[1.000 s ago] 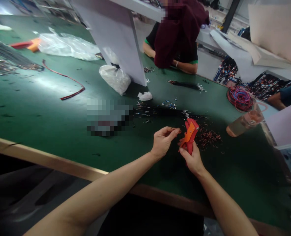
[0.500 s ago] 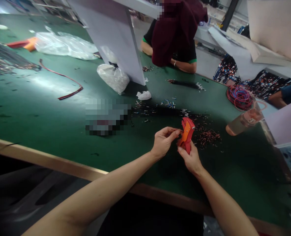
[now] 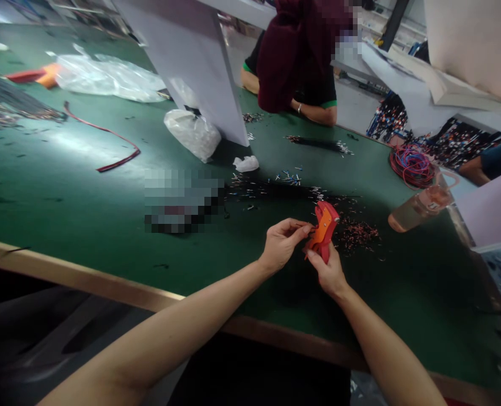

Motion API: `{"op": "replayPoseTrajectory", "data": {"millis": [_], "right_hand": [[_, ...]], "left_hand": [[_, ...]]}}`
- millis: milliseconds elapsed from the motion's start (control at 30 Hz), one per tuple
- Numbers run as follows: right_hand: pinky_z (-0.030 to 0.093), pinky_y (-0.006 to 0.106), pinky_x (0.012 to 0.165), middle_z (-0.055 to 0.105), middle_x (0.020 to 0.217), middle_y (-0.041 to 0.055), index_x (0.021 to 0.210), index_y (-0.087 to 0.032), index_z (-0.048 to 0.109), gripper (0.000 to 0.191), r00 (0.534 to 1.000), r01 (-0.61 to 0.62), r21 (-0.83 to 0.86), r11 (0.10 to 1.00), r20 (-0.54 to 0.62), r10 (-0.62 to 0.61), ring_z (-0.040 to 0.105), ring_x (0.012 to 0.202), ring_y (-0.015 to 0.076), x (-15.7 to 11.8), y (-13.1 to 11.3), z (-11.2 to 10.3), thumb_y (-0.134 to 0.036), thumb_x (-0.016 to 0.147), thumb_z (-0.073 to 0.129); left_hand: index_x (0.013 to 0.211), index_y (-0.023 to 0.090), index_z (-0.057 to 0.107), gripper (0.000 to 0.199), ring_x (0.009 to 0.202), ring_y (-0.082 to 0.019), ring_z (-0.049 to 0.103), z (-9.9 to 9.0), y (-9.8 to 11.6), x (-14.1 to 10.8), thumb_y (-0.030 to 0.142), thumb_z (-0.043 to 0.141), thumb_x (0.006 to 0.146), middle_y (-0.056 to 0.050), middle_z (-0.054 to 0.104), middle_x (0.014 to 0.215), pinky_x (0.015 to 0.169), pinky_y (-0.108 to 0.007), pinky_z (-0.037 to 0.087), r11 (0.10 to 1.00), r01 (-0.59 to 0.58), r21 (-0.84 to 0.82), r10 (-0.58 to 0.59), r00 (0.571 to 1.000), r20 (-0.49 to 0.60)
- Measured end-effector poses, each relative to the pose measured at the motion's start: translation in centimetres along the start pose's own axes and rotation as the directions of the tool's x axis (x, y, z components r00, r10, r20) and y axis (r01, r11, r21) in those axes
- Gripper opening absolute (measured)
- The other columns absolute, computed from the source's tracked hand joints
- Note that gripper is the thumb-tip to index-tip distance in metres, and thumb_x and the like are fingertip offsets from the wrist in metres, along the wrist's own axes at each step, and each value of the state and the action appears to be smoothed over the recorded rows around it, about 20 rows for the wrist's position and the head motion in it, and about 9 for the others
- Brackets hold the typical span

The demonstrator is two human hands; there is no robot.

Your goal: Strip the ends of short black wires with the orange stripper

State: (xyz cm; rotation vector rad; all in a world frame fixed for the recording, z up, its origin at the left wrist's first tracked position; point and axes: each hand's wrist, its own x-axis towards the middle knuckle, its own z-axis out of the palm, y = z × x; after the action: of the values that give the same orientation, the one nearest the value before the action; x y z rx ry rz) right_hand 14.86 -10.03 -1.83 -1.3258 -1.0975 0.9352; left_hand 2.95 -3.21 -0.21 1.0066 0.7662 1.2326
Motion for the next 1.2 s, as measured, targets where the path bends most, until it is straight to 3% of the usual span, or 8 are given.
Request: {"op": "replayPoseTrajectory", "data": {"millis": [200, 533, 800, 900, 1033, 1200], "right_hand": [[0.048, 0.03, 0.063, 0.063, 0.069, -0.001, 0.083, -0.021, 0.06, 0.011, 0.998, 0.059, -0.033, 0.998, -0.015, -0.06, 0.057, 0.063, 0.0165, 0.1, 0.1, 0.6, -0.031, 0.08, 0.062], [0.041, 0.027, 0.048, 0.053, 0.051, -0.0041, 0.075, -0.021, 0.053, 0.027, 0.999, 0.041, -0.044, 0.998, 0.015, -0.04, 0.048, 0.045, 0.0122, 0.1, -0.4, 0.6, -0.045, 0.085, 0.058], [0.028, 0.021, 0.032, 0.042, 0.04, -0.0094, 0.063, -0.022, 0.044, 0.041, 0.998, -0.045, 0.053, 0.998, -0.032, 0.047, 0.035, 0.029, 0.0063, 0.0, -0.4, 1.0, -0.055, 0.08, 0.062], [0.029, 0.021, 0.032, 0.044, 0.042, -0.0086, 0.065, -0.021, 0.046, 0.04, 0.998, -0.066, 0.132, 0.989, -0.01, 0.068, 0.038, 0.031, 0.0072, 0.1, -0.1, 1.0, -0.054, 0.079, 0.064], [0.042, 0.026, 0.043, 0.054, 0.055, -0.0038, 0.078, -0.02, 0.055, 0.032, 0.995, -0.095, 0.26, 0.961, 0.054, 0.084, 0.051, 0.044, 0.0128, 0.5, -0.3, 0.3, -0.05, 0.077, 0.065], [0.047, 0.03, 0.051, 0.058, 0.067, -0.0009, 0.091, -0.02, 0.057, 0.031, 0.963, -0.239, 0.322, 0.916, 0.198, 0.182, 0.057, 0.054, 0.0166, 0.5, -1.0, -0.7, -0.045, 0.075, 0.065]], "left_hand": [[0.071, 0.016, 0.072, 0.025, 0.064, -0.014, 0.066, -0.1, -0.1, 0.1, 0.038, 0.081, 0.063, -0.004, 0.072, 0.07, 0.065, -0.027, 0.055, 1.0, -0.03, 0.005, 0.03, 0.999, -0.019], [0.069, 0.017, 0.073, 0.022, 0.064, -0.014, 0.064, -0.2, -0.2, 0.3, 0.037, 0.081, 0.062, -0.004, 0.072, 0.069, 0.064, -0.026, 0.053, 1.0, -0.026, 0.013, 0.027, 0.999, -0.027], [0.068, 0.017, 0.072, 0.022, 0.065, -0.015, 0.064, -0.1, -0.1, 0.2, 0.036, 0.081, 0.062, -0.004, 0.072, 0.07, 0.065, -0.027, 0.053, 1.0, -0.018, 0.008, 0.018, 1.0, -0.018], [0.069, 0.017, 0.073, 0.022, 0.063, -0.014, 0.063, -0.2, 0.0, 0.4, 0.036, 0.081, 0.062, -0.004, 0.072, 0.07, 0.064, -0.027, 0.053, 1.0, -0.014, -0.002, 0.014, 1.0, -0.017], [0.07, 0.018, 0.072, 0.026, 0.062, -0.012, 0.06, -0.6, 0.1, 1.2, 0.039, 0.081, 0.061, -0.004, 0.072, 0.072, 0.064, -0.026, 0.05, 0.998, 0.0, -0.058, -0.003, 0.999, -0.051], [0.069, 0.017, 0.071, 0.03, 0.06, -0.009, 0.054, -1.5, 0.4, 2.8, 0.042, 0.082, 0.059, -0.002, 0.07, 0.072, 0.062, -0.024, 0.045, 0.995, 0.02, -0.097, -0.03, 0.994, -0.104]]}}
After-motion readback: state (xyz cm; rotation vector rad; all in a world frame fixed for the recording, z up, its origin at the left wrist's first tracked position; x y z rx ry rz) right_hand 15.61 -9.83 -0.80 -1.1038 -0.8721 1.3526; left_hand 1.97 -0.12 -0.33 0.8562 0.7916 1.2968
